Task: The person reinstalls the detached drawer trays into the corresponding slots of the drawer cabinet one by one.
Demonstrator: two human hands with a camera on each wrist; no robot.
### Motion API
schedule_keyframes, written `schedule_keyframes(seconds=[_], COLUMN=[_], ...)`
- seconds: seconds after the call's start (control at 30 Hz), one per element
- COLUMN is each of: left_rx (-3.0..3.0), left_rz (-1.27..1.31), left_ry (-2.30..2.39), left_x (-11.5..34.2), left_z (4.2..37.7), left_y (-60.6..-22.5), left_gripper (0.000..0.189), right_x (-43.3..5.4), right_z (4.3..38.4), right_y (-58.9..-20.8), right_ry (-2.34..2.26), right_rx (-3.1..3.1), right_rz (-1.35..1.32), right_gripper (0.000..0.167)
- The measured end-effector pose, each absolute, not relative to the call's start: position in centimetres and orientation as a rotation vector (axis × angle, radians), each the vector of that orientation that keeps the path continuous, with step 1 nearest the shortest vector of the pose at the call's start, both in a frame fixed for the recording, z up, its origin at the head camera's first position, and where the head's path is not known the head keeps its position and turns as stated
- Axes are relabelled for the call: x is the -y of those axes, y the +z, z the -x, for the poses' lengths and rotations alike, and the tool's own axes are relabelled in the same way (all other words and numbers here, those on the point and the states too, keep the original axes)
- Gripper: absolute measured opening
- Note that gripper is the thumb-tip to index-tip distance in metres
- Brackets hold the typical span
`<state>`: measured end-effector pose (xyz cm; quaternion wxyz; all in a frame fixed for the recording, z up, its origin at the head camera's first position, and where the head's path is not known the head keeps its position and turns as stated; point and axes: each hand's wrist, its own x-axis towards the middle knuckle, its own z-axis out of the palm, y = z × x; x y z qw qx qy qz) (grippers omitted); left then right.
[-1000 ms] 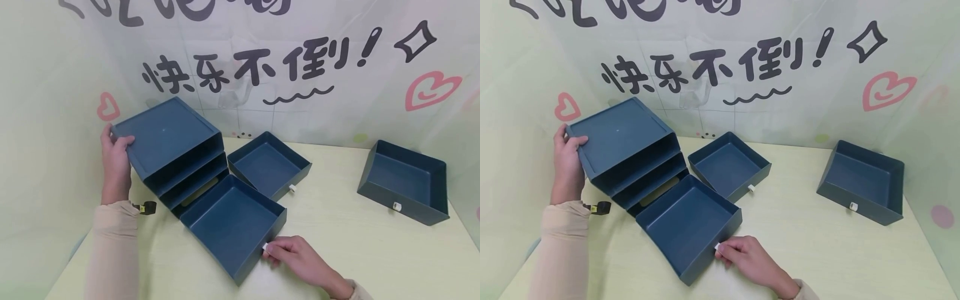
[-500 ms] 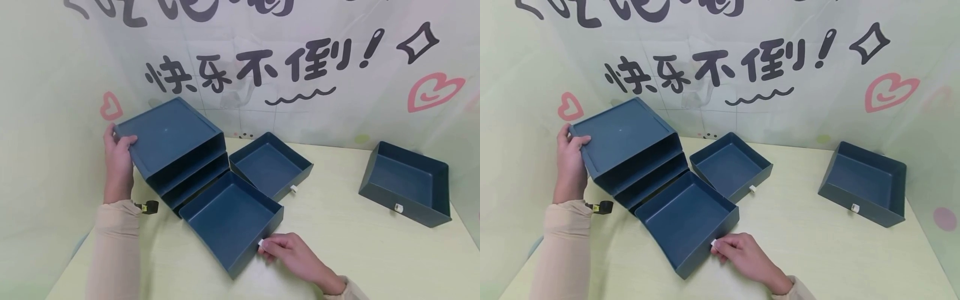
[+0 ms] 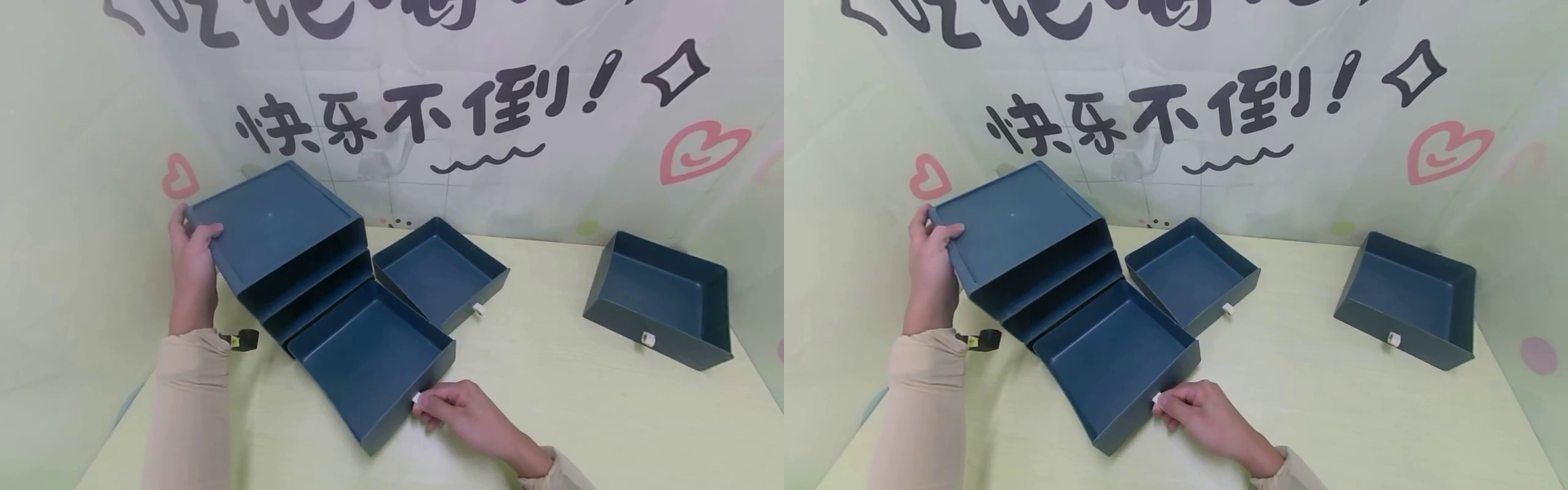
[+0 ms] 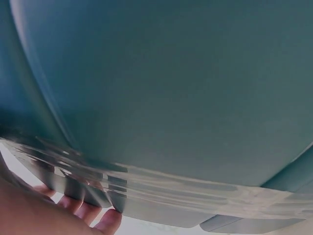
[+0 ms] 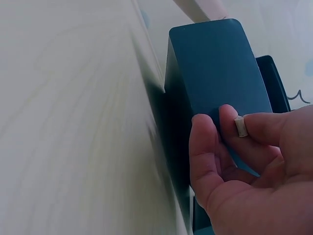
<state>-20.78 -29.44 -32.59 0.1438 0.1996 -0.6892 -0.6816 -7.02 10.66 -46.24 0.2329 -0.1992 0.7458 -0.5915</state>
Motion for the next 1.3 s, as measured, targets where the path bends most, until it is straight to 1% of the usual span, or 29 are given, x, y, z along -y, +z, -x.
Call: schedule_keyframes(seconds=[0.27,0.6,1.1,1.3], left_rx=[1.961,1.949,1.982,1.978], left_rz=[-0.545,-0.523,-0.543,-0.562], left_ry=[-1.986,-1.982,-1.968,-1.976], left_x=[29.5,29.7,29.9,29.7], left_z=[20.8,21.0,20.7,20.8], left_y=[-32.5,-32.6,-32.7,-32.7], left_gripper=[0.070,0.071,0.068,0.069], right_x=[-10.5,-10.0,-8.3,-7.6], right_z=[7.0,7.7,8.1,8.3], right_y=[-45.9,-45.8,-46.0,-46.2], right_ry=[-1.606,-1.600,-1.555,-1.525], right_rx=[-2.064,-2.129,-2.087,-2.083], right_rz=[0.563,0.615,0.564,0.529], right_gripper=[0.027,0.028,0.026,0.029])
